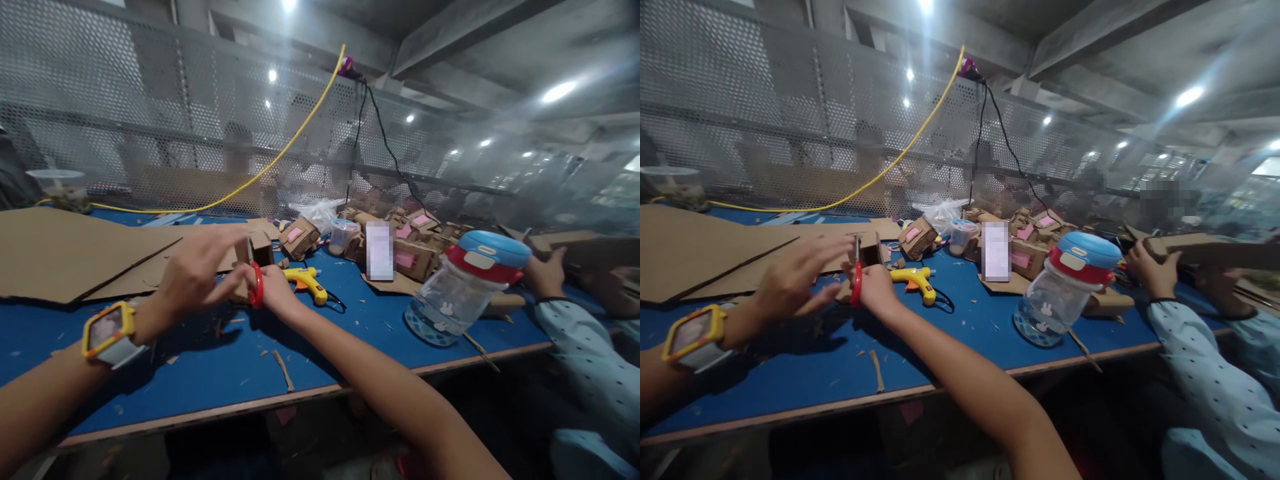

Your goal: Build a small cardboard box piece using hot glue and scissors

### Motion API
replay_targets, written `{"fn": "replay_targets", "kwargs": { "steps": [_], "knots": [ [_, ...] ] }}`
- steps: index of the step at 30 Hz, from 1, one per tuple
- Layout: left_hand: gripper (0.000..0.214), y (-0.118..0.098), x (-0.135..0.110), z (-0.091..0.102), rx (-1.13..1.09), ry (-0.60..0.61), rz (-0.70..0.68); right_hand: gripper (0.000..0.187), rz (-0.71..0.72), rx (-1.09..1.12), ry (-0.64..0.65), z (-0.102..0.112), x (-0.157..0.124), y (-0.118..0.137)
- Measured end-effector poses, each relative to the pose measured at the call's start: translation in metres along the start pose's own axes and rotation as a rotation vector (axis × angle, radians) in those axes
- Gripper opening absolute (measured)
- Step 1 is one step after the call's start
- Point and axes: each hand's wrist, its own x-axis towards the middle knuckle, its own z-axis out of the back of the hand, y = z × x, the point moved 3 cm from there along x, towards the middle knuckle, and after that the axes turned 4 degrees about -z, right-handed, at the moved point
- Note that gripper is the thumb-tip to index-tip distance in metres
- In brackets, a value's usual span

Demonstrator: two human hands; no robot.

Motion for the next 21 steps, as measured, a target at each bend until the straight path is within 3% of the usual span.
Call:
{"fn": "replay_targets", "kwargs": {
  "steps": [3,5,9,12,14,17,21],
  "knots": [
    [0.046,0.037,0.009,0.016,0.097,-0.074,0.387,0.057,-0.054,-0.109,0.033,-0.001,-0.010,0.006],
    [0.056,0.062,0.021,0.014,0.053,0.087,0.586,0.057,-0.040,-0.276,0.054,-0.001,-0.016,0.016],
    [0.076,0.086,0.052,-0.006,-0.158,0.573,0.733,0.052,-0.019,-0.648,0.092,0.000,-0.027,0.036],
    [0.074,0.078,0.073,-0.021,-0.250,0.985,0.691,0.057,-0.008,-0.846,0.119,-0.001,-0.033,0.043],
    [0.060,0.068,0.085,-0.026,-0.154,1.196,0.602,0.060,0.022,-0.921,0.140,-0.003,-0.034,0.044],
    [0.065,0.056,0.102,-0.032,0.091,1.314,0.492,0.055,0.098,-0.998,0.184,-0.008,-0.037,0.044],
    [0.093,0.046,0.105,-0.043,0.090,1.517,0.439,0.043,0.158,-1.049,0.166,-0.010,-0.040,0.045]
  ]
}}
